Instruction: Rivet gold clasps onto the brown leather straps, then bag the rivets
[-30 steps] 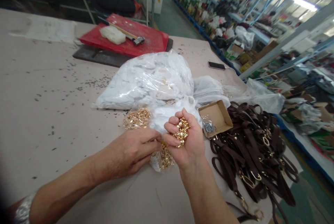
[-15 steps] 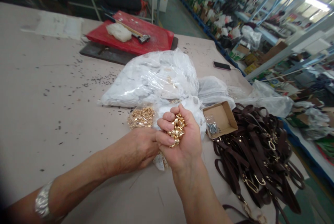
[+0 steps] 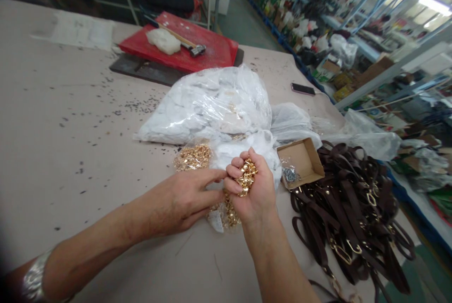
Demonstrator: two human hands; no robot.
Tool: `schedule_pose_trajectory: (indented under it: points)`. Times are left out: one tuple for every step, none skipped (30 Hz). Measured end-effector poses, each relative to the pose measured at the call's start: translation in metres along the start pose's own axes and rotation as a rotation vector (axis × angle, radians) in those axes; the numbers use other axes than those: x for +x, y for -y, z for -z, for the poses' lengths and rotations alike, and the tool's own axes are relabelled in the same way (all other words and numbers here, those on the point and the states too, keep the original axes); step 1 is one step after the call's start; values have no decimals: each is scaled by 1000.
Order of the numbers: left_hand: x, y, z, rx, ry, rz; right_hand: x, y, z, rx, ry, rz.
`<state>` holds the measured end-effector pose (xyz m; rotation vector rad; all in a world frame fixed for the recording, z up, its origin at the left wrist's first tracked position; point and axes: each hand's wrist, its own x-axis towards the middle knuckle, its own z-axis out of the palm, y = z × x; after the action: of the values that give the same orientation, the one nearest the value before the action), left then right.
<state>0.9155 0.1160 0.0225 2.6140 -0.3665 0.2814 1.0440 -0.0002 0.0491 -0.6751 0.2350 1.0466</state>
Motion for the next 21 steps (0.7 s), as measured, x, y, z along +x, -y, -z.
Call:
schedule_pose_trajectory:
  points:
    - [0,0,0,-4,-1,5,1,0,0,-12,0,8]
    - [1,1,-1,-10,-4,7,1,0,0,-23,2,15]
    - [1,1,-1,-15,-10,8,2,1,0,-32,1,23]
    - [2,1,-2,-17,-15,9,2,1,0,-36,-2,32]
    - [2,1,-2,-19,-20,11,2,1,0,-36,-8,39]
    - [3,1,-2,-18,-24,11,3,1,0,-33,-16,46]
    - [3,1,-3,-15,-27,11,3,2,1,-29,-22,50]
    - [3,0,-3,-8,-31,11,3,2,2,-23,-25,54]
    - [3,0,-3,0,-35,11,4,3,2,-18,-26,55]
    - [3,0,-3,8,-42,9,4,3,3,-15,-25,59]
    - [3,-1,-3,15,-51,6,4,4,3,-14,-26,64]
    - [3,-1,-3,22,-58,4,5,4,4,-15,-29,72]
    - [3,-1,-3,29,-64,3,5,4,4,-19,-35,80]
    - [4,-1,-3,34,-66,3,5,4,3,-26,-44,89]
    - [4,-1,-3,36,-66,-1,5,4,3,-36,-54,99]
    - [4,-1,-3,38,-61,-6,5,4,3,-44,-63,107]
    - [5,0,-3,34,-55,-10,6,4,3,-52,-72,112]
    - [5,0,-4,28,-49,-11,6,4,3,-57,-79,116]
    - [6,0,-4,19,-43,-12,6,3,3,-60,-83,117]
    - [6,1,-4,12,-39,-12,7,3,3,-62,-85,118]
    - [6,1,-4,8,-37,-12,7,3,4,-66,-82,118]
